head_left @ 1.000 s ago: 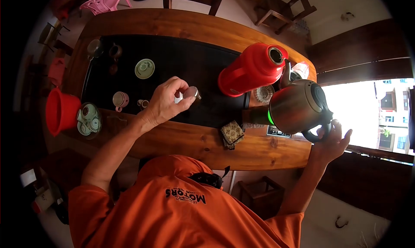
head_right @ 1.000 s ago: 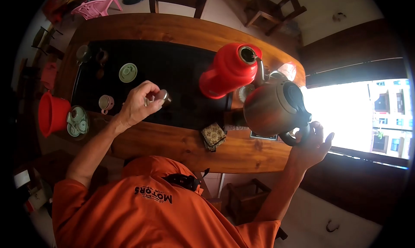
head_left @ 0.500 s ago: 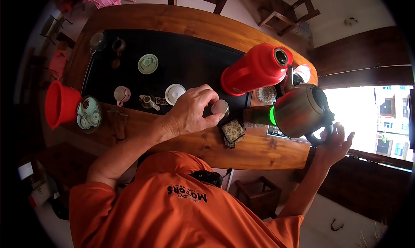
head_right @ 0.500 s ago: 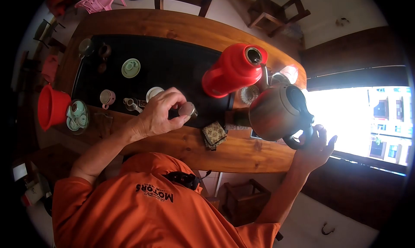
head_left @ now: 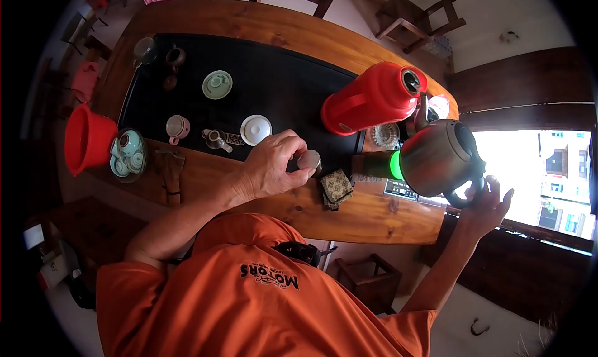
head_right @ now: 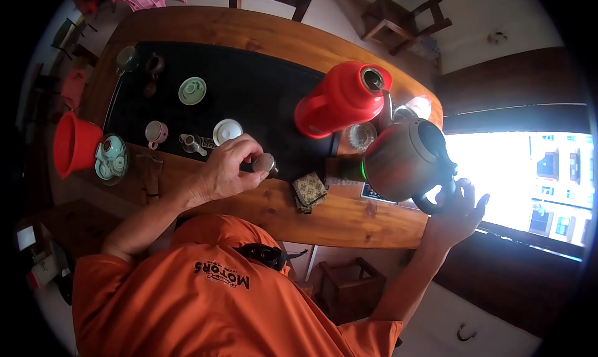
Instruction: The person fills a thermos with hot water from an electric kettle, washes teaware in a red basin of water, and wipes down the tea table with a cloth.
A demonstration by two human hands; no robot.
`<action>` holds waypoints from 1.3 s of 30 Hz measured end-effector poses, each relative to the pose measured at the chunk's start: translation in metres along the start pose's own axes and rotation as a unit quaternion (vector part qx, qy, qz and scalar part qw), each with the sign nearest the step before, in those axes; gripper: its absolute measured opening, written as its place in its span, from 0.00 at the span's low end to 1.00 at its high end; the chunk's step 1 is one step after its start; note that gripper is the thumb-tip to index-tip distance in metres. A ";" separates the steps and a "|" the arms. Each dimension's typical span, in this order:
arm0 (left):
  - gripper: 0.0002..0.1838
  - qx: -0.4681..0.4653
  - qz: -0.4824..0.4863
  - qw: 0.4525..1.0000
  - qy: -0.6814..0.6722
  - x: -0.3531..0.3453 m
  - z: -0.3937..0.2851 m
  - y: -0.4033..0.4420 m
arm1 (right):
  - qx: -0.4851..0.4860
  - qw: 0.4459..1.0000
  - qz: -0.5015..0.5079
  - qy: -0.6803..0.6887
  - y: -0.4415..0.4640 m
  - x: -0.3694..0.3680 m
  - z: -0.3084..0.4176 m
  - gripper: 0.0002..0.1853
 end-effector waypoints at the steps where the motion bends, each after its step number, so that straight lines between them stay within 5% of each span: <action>1: 0.14 0.001 0.002 1.000 -0.002 -0.001 0.000 0.000 | -0.009 0.999 0.030 0.011 0.001 -0.004 0.001 0.23; 6: 0.14 -0.001 0.006 1.000 -0.005 -0.002 -0.006 0.005 | 0.016 0.992 -0.001 -0.127 -0.002 -0.007 0.013 0.22; 8: 0.13 -0.019 -0.001 1.000 0.006 -0.002 -0.011 0.007 | 0.009 1.000 0.018 0.007 0.000 -0.007 0.008 0.23; 12: 0.13 -0.019 -0.001 1.000 0.011 -0.005 -0.012 0.009 | 0.000 0.998 0.059 0.006 0.006 -0.001 0.007 0.31; 15: 0.14 0.004 -0.002 1.000 -0.014 -0.008 -0.004 0.009 | 0.004 0.989 0.139 0.048 0.006 -0.013 0.008 0.20; 18: 0.14 0.004 -0.005 1.000 -0.008 -0.010 -0.002 0.006 | 0.081 0.985 0.089 -0.120 0.010 0.005 0.016 0.13; 19: 0.14 0.006 -0.006 1.000 -0.011 -0.010 0.000 0.005 | 0.205 0.855 0.099 -0.466 0.001 -0.013 0.039 0.09; 21: 0.14 0.008 -0.007 1.000 -0.014 -0.011 0.002 0.002 | 0.298 0.595 0.095 -0.740 -0.006 -0.031 0.035 0.07; 24: 0.12 -0.003 0.000 1.000 0.006 -0.014 0.001 -0.001 | 0.237 0.724 0.070 -0.644 0.006 -0.007 0.029 0.06; 27: 0.12 0.004 0.005 1.000 0.004 -0.016 0.002 -0.005 | 0.229 0.798 0.126 -0.543 0.005 -0.017 0.031 0.25; 30: 0.12 0.012 0.014 1.000 0.004 -0.020 0.006 -0.009 | 0.269 0.717 0.152 -0.624 0.003 -0.024 0.033 0.25; 33: 0.13 0.015 0.020 1.000 -0.013 -0.021 0.007 -0.013 | 0.246 0.744 0.157 -0.601 0.000 -0.032 0.038 0.25; 34: 0.13 0.020 0.027 0.999 -0.017 -0.021 0.007 -0.013 | 0.204 0.818 0.121 -0.524 0.004 -0.027 0.042 0.17; 36: 0.13 0.026 0.034 0.999 -0.021 -0.022 0.008 -0.015 | 0.159 0.881 0.083 -0.439 0.006 -0.020 0.045 0.10; 39: 0.13 0.039 0.035 0.998 -0.020 -0.024 0.011 -0.018 | 0.071 0.967 0.111 -0.218 0.009 -0.016 0.036 0.14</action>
Point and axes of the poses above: each hand's wrist, its own y-axis towards the middle knuckle, its own x-axis out of the back of the hand, z = x × y, the point moved 9 cm from there along y, towards the middle knuckle, and after that the axes turned 9 degrees about z, right-handed, at the moved point
